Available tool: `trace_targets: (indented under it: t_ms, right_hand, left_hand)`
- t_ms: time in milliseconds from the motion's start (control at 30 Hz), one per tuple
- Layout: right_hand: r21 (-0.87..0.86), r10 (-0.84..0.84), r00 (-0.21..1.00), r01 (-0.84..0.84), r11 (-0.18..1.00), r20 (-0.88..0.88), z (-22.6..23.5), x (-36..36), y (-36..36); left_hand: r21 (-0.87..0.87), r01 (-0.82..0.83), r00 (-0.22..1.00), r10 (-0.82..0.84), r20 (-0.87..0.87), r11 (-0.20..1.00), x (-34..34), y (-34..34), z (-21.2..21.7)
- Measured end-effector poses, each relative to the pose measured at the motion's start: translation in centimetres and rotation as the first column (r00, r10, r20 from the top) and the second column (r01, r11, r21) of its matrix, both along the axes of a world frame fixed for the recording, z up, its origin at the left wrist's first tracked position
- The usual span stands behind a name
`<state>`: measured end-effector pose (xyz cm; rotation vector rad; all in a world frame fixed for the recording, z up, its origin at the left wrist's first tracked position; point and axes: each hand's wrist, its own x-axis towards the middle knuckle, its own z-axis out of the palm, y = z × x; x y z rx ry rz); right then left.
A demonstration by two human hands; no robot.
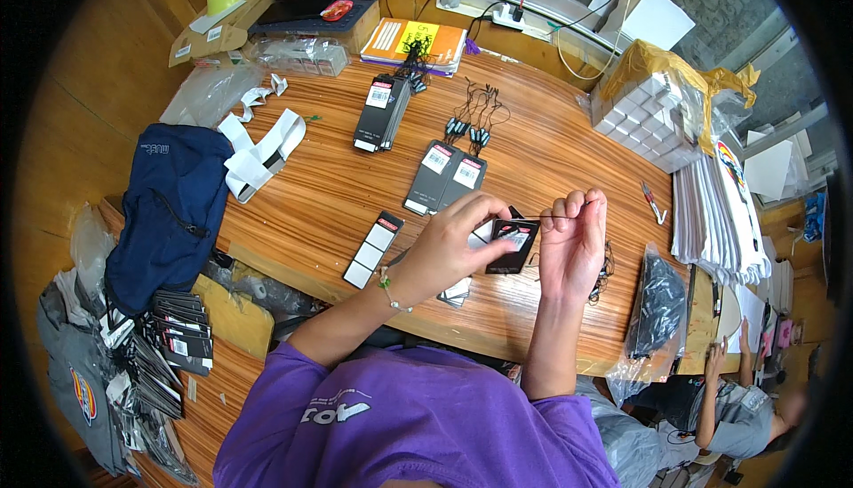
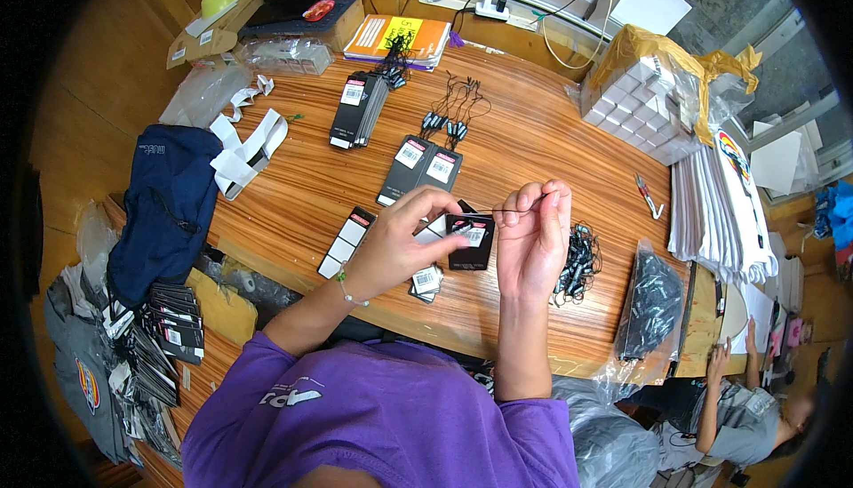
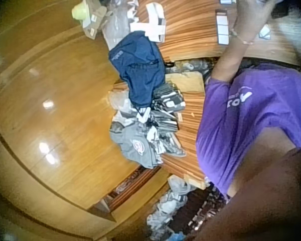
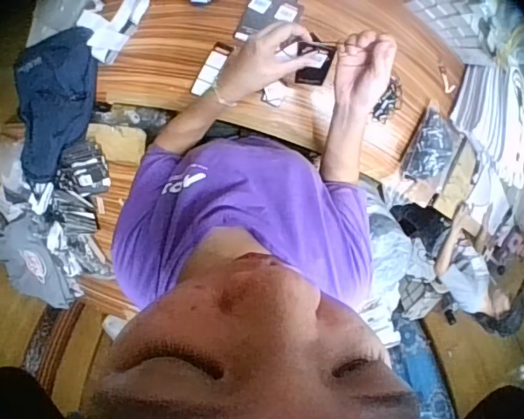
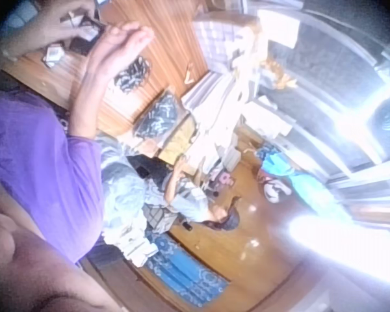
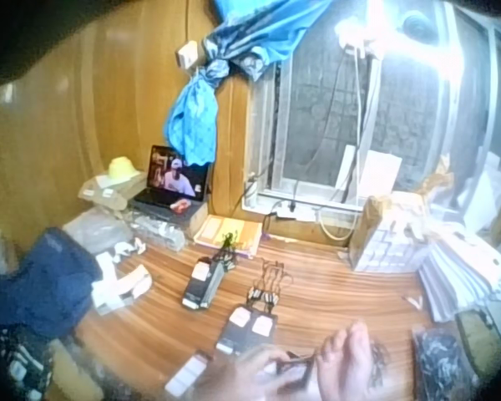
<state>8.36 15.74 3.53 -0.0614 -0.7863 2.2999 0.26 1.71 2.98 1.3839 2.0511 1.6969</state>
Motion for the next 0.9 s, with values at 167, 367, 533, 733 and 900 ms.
trace_targets:
  t_ms: [167, 367, 533, 733, 900]
  right_hand:
    - [0.043, 0.036, 0.999, -0.034, 0.998, -0.025, 0.7, 0.5, -0.3]
    - [0.594, -0.158, 0.948, -0.04, 0.803, 0.277, 1.3, 1.6, -0.9]
    - [0.784, -0.329, 0.85, -0.146, 0.603, 0.412, 2.0, 1.6, -2.5]
    - [0.84, -0.366, 0.859, -0.125, 0.528, 0.358, 1.3, 1.4, -2.5]
    - [0.828, -0.35, 0.851, -0.158, 0.538, 0.39, 1.5, 1.5, -2.5]
  left_hand:
    - [0.098, -0.034, 0.995, 0.043, -0.095, 0.995, -0.1, 0.1, -1.0]
    - [0.179, -0.105, 0.95, 0.152, -0.272, 0.978, -1.0, -0.4, 0.5]
    - [0.134, -0.052, 0.989, 0.032, 0.146, 0.99, -1.1, -0.7, 0.7]
    - [0.072, -0.007, 0.966, -0.012, 0.259, 0.997, -1.0, -1.0, 1.3]
    - [0.061, 0.032, 0.966, -0.047, 0.255, 0.998, -1.2, -1.0, 1.1]
